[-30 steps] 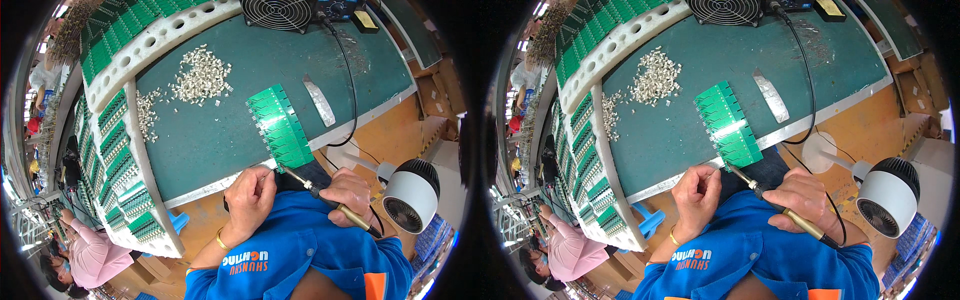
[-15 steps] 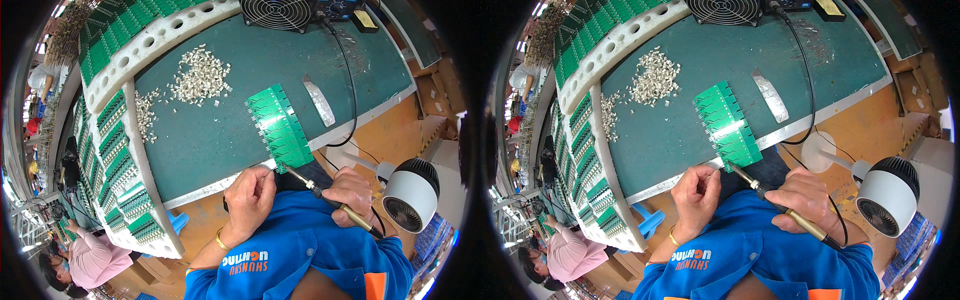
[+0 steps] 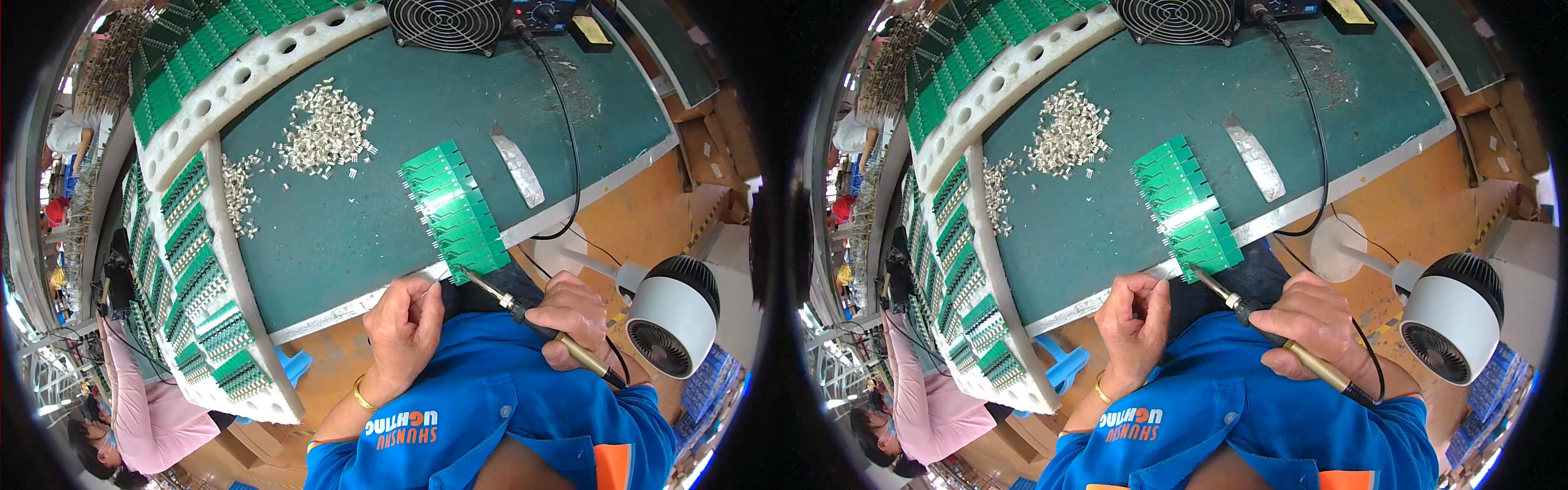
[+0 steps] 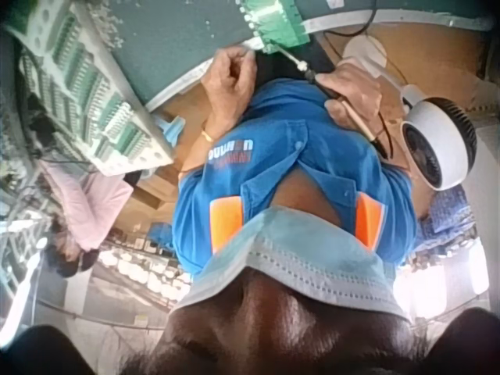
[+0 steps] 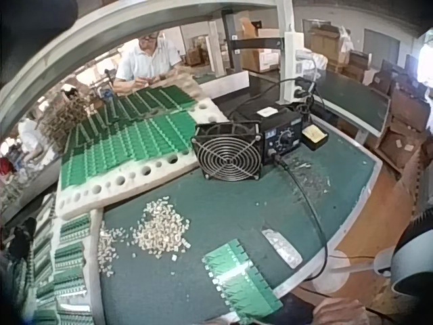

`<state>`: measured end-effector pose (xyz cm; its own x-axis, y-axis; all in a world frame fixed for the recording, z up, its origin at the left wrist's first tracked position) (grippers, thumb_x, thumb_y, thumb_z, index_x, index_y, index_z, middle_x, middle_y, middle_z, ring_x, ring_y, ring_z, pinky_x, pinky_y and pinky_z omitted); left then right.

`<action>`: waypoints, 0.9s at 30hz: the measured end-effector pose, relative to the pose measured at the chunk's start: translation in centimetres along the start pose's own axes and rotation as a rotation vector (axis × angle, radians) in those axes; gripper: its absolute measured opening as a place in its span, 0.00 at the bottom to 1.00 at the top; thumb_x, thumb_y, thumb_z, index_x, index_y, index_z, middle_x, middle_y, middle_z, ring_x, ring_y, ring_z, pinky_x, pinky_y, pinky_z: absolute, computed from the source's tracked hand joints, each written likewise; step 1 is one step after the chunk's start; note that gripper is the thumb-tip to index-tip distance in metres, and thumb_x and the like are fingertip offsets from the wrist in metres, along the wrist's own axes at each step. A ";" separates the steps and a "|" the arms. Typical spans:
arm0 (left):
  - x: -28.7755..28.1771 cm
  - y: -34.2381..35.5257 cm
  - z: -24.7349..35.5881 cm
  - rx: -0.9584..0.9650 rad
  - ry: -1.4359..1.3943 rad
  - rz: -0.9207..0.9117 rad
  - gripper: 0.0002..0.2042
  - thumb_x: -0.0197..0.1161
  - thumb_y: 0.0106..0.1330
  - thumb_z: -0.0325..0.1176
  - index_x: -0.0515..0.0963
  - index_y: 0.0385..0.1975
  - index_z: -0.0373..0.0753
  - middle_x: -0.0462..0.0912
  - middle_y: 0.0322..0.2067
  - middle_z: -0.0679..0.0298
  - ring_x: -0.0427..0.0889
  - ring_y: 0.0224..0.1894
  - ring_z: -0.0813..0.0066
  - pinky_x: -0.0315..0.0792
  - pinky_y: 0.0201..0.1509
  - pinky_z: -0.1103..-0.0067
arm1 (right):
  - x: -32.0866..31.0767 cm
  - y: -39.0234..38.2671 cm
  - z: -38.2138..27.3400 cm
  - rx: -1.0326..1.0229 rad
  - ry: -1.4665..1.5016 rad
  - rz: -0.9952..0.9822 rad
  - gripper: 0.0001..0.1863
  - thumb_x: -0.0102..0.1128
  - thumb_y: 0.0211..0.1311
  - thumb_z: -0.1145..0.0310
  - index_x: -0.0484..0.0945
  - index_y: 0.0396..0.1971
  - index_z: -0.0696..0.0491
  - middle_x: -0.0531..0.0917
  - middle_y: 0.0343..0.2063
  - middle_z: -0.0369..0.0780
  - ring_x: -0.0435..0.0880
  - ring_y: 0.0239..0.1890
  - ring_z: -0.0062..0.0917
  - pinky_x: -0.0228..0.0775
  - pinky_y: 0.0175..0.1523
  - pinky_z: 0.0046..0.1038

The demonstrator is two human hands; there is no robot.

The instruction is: The person solders electronic components onto a circuit board strip using a soldering iron and solder wire, sets the board aside, picks up another circuit board strip, and solders components onto it.

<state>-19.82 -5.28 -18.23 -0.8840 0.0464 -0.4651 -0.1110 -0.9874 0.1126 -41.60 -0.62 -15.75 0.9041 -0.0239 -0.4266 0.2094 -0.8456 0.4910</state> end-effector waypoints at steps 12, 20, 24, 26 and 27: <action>-0.5 -0.7 -0.3 0.010 -0.023 0.004 0.05 0.65 0.63 0.22 0.75 0.30 0.34 0.73 0.19 0.64 0.69 0.16 0.80 0.64 0.21 0.82 | -0.1 -0.2 0.1 -0.012 0.023 0.048 0.21 0.56 0.69 0.50 0.80 0.39 0.56 0.76 0.16 0.36 0.76 0.18 0.27 0.68 0.29 0.31; -0.2 -1.4 0.2 0.047 0.011 -0.015 0.04 0.64 0.64 0.22 0.74 0.30 0.34 0.73 0.22 0.63 0.70 0.19 0.78 0.66 0.23 0.80 | -0.2 -0.6 -0.3 -0.012 0.061 0.042 0.20 0.55 0.69 0.51 0.79 0.40 0.56 0.76 0.16 0.37 0.75 0.17 0.28 0.67 0.29 0.32; 0.1 -1.5 0.0 -0.044 -0.057 -0.023 0.05 0.64 0.64 0.22 0.74 0.30 0.34 0.74 0.21 0.64 0.71 0.19 0.80 0.67 0.24 0.81 | 0.0 -0.8 -0.4 0.003 0.053 0.051 0.19 0.55 0.70 0.52 0.79 0.39 0.56 0.76 0.17 0.37 0.75 0.17 0.29 0.66 0.30 0.32; 0.2 -1.7 0.0 -0.066 -0.080 -0.031 0.05 0.64 0.64 0.23 0.74 0.30 0.34 0.75 0.21 0.64 0.72 0.20 0.81 0.68 0.24 0.82 | 0.0 -0.9 -0.3 0.008 0.054 0.061 0.19 0.55 0.70 0.53 0.79 0.39 0.56 0.77 0.17 0.37 0.75 0.17 0.29 0.66 0.29 0.32; 0.2 -1.8 -0.1 -0.116 -0.101 -0.064 0.05 0.63 0.67 0.24 0.73 0.32 0.34 0.76 0.23 0.66 0.72 0.22 0.84 0.68 0.26 0.85 | 0.0 -0.9 -0.3 0.010 0.052 0.059 0.19 0.55 0.70 0.53 0.79 0.38 0.56 0.77 0.17 0.38 0.74 0.17 0.29 0.66 0.29 0.32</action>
<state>-19.80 -3.52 -18.62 -0.9186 0.1187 -0.3770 -0.1205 -0.9925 -0.0190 -41.63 0.28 -15.97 0.9330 -0.0458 -0.3571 0.1519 -0.8491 0.5060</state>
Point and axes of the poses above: each hand's wrist, its own y-axis towards the middle knuckle, its own x-axis out of the palm, z = x × y, the point moved 3 cm from there along y, towards the middle knuckle
